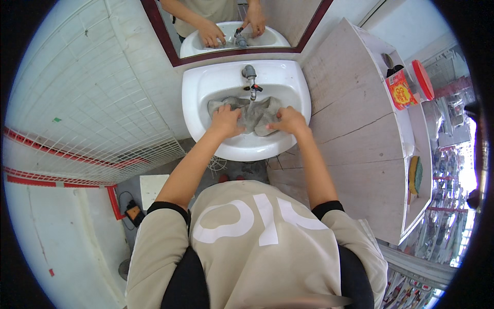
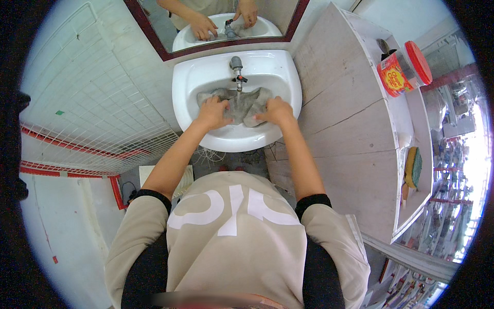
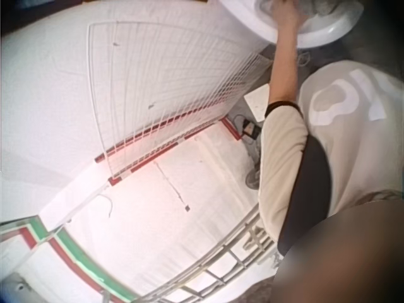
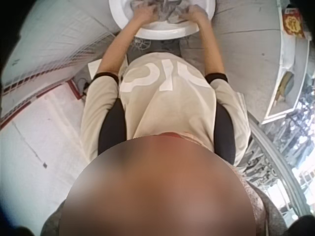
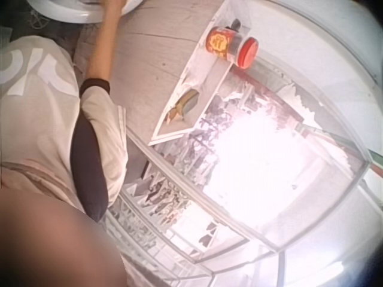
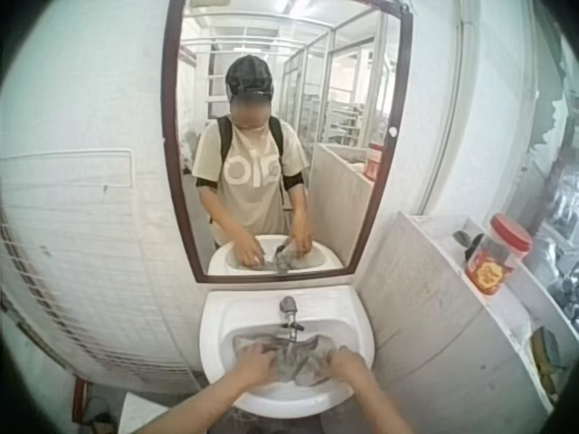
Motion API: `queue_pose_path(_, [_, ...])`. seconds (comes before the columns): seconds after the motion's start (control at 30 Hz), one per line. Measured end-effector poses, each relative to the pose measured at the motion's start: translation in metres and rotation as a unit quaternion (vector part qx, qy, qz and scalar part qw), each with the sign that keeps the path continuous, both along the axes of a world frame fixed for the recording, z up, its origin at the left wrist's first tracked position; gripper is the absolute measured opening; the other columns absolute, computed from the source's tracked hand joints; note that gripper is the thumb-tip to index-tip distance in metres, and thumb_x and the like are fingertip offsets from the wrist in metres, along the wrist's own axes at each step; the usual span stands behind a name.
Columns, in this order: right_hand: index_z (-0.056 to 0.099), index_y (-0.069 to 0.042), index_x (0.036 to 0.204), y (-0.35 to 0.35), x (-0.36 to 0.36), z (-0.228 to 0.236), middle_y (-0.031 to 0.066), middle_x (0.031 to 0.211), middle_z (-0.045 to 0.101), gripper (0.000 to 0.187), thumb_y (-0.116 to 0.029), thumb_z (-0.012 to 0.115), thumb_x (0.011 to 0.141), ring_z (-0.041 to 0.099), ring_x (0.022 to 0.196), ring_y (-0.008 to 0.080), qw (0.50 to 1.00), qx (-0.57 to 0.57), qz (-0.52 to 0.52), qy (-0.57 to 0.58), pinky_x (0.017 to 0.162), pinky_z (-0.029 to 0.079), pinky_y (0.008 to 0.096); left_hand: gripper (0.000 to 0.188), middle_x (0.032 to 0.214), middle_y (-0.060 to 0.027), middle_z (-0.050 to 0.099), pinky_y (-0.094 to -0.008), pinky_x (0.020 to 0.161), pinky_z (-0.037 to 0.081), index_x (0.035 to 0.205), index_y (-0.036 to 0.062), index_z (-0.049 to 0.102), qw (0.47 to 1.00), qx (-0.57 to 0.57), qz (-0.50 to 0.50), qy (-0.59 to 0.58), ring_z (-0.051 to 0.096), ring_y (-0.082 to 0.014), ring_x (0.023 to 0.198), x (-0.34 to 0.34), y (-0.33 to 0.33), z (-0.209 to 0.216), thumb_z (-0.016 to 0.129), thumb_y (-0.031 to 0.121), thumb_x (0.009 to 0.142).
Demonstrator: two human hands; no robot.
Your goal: The person washes a gray cloth in a sink, repeatedly soaking, wringing, and rinsing it under running water. The person then carries the damp cloth through a store aisle.
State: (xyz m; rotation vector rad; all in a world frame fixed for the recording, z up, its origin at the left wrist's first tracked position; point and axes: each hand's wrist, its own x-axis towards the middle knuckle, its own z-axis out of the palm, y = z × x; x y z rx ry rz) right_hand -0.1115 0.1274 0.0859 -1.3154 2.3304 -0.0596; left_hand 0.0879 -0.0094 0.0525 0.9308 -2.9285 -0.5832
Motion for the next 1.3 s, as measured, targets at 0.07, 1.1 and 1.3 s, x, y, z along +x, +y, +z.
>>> queue_pose_path(0.07, [0.062, -0.003, 0.109, 0.001, 0.014, -0.017, 0.0228, 0.109, 0.058, 0.042, -0.021, 0.073, 0.073, 0.060, 0.100, 0.0386, 0.999, -0.036, -0.012, 0.027, 0.085, 0.049, 0.0424, 0.030, 0.115, -0.0187, 0.054, -0.0440, 0.090, 0.043, 0.103, 0.0103, 0.063, 0.996, -0.084, 0.014, -0.020, 0.049, -0.0371, 0.113, 0.003, 0.011, -0.013, 0.068, 0.023, 0.077])
queue_pose_path(1.1, [0.066, -0.005, 0.103, -0.037, 0.008, -0.046, 0.0171, 0.100, 0.062, 0.024, -0.021, 0.064, 0.086, 0.062, 0.087, 0.0308, 0.929, -0.324, -0.054, -0.170, 0.079, 0.049, 0.0390, 0.042, 0.094, -0.0166, 0.054, -0.0410, 0.077, 0.048, 0.118, 0.0199, 0.056, 0.967, 0.018, 0.166, 0.192, 0.059, -0.0336, 0.085, 0.037, -0.030, 0.044, 0.067, 0.010, 0.079])
queue_pose_path(1.3, [0.068, -0.010, 0.104, -0.040, 0.001, -0.054, 0.0032, 0.084, 0.062, 0.022, -0.022, 0.067, 0.086, 0.056, 0.069, 0.0114, 0.928, -0.345, -0.024, -0.138, 0.062, 0.049, 0.0268, 0.022, 0.092, -0.0190, 0.058, -0.0410, 0.075, 0.049, 0.102, 0.0152, 0.068, 0.953, 0.033, 0.199, 0.225, 0.060, -0.0342, 0.081, 0.055, -0.052, 0.046, 0.067, 0.015, 0.080])
